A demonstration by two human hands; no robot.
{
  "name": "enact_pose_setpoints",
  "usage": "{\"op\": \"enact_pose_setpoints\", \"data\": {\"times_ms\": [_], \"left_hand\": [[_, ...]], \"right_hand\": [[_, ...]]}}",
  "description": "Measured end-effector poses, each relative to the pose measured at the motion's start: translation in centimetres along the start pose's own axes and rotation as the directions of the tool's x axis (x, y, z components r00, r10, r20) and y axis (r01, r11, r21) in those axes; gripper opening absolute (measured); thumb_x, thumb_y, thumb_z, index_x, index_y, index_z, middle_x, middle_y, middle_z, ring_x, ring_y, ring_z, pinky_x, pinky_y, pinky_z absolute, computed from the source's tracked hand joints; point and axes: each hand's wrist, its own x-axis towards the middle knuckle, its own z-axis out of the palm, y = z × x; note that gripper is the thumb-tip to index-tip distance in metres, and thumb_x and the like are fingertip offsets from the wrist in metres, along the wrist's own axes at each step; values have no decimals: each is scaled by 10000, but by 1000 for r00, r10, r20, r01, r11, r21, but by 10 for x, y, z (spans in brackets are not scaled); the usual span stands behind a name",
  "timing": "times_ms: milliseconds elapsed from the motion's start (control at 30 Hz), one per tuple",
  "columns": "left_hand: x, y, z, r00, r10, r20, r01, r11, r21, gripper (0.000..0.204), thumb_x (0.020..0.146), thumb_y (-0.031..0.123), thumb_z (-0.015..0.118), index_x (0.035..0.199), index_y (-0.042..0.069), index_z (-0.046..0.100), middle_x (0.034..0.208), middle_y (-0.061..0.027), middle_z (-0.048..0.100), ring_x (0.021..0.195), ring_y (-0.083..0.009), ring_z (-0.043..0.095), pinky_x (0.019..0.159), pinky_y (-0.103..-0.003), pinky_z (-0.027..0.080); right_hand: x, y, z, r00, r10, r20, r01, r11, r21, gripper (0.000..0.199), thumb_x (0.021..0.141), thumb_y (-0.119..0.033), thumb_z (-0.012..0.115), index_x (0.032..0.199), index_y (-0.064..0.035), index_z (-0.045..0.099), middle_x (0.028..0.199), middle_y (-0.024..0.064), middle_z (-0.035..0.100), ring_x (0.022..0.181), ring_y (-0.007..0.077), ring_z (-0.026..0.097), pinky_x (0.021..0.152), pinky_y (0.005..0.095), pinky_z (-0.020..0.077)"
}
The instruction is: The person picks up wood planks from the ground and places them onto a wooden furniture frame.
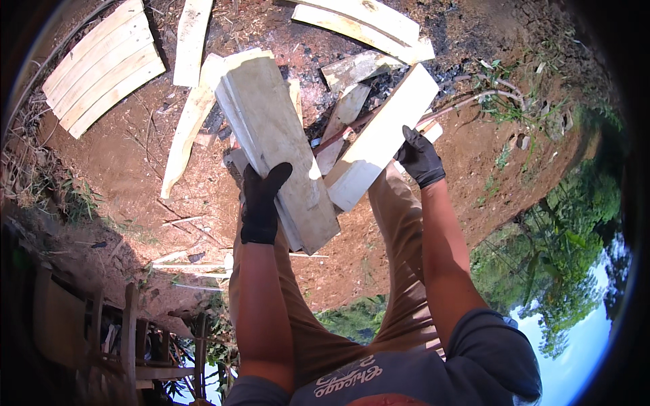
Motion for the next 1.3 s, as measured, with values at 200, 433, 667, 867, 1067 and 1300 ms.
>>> {"op": "enact_pose_setpoints", "data": {"times_ms": [200, 433, 667, 867, 1067, 1300], "left_hand": [[4, -4, -14, 1000, 14, 15, -16, 988, 156, 704, 865, 259, 816, 1447, -14, 529, 1293, -127, 672, 1174, -242, 640, 1044, -394, 496], [-2, -10, -8, 986, 73, 150, -76, 997, 14, 698, 903, 261, 742, 1487, -34, 497, 1353, -150, 652, 1192, -247, 653, 1026, -386, 523], [-7, -7, -26, 928, 107, 357, -59, 988, -142, 802, 910, 268, 715, 1577, -28, 381, 1412, -167, 619, 1298, -284, 610, 1091, -418, 491], [-12, -6, -31, 933, 133, 333, -63, 975, -211, 755, 917, 237, 711, 1560, -10, 403, 1394, -137, 612, 1239, -252, 629, 1055, -400, 515], [-15, -48, -81, 960, 172, 221, -204, 970, 134, 503, 994, 281, 673, 1405, 23, 541, 1222, -107, 650, 1149, -231, 645, 1012, -405, 520], [-27, -26, -88, 994, -101, 51, 111, 955, -273, 711, 913, 250, 723, 1525, 6, 455, 1410, -164, 580, 1282, -304, 600, 1099, -439, 495]], "right_hand": [[-33, -41, 84, 981, 5, 196, 34, 980, -196, 359, 1089, -183, 602, 1377, 33, 604, 1248, 73, 701, 1118, 173, 673, 965, 332, 548], [-40, 63, 148, 931, -338, 138, 364, 821, -440, 450, 1082, -132, 549, 1454, 119, 522, 1361, 166, 673, 1266, 221, 644, 1071, 316, 520], [-59, 75, 187, 822, -483, 301, 527, 446, -723, 526, 1102, -218, 519, 1536, 71, 454, 1404, 212, 658, 1294, 255, 641, 1067, 353, 503], [-88, 56, 238, 901, -268, 341, 400, 210, -892, 947, 992, -449, 729, 1677, -53, 210, 1531, 261, 536, 1162, 320, 700, 894, 397, 569], [-82, 83, 271, 884, -265, 386, 454, 285, -844, 989, 973, -413, 760, 1668, 4, 193, 1668, 286, 336, 1524, 369, 410, 1213, 479, 377], [-66, 124, 296, 830, -373, 415, 452, 13, -892, 832, 999, -429, 704, 1635, -43, 333, 1520, 296, 534, 1414, 453, 527, 1160, 494, 442]]}}
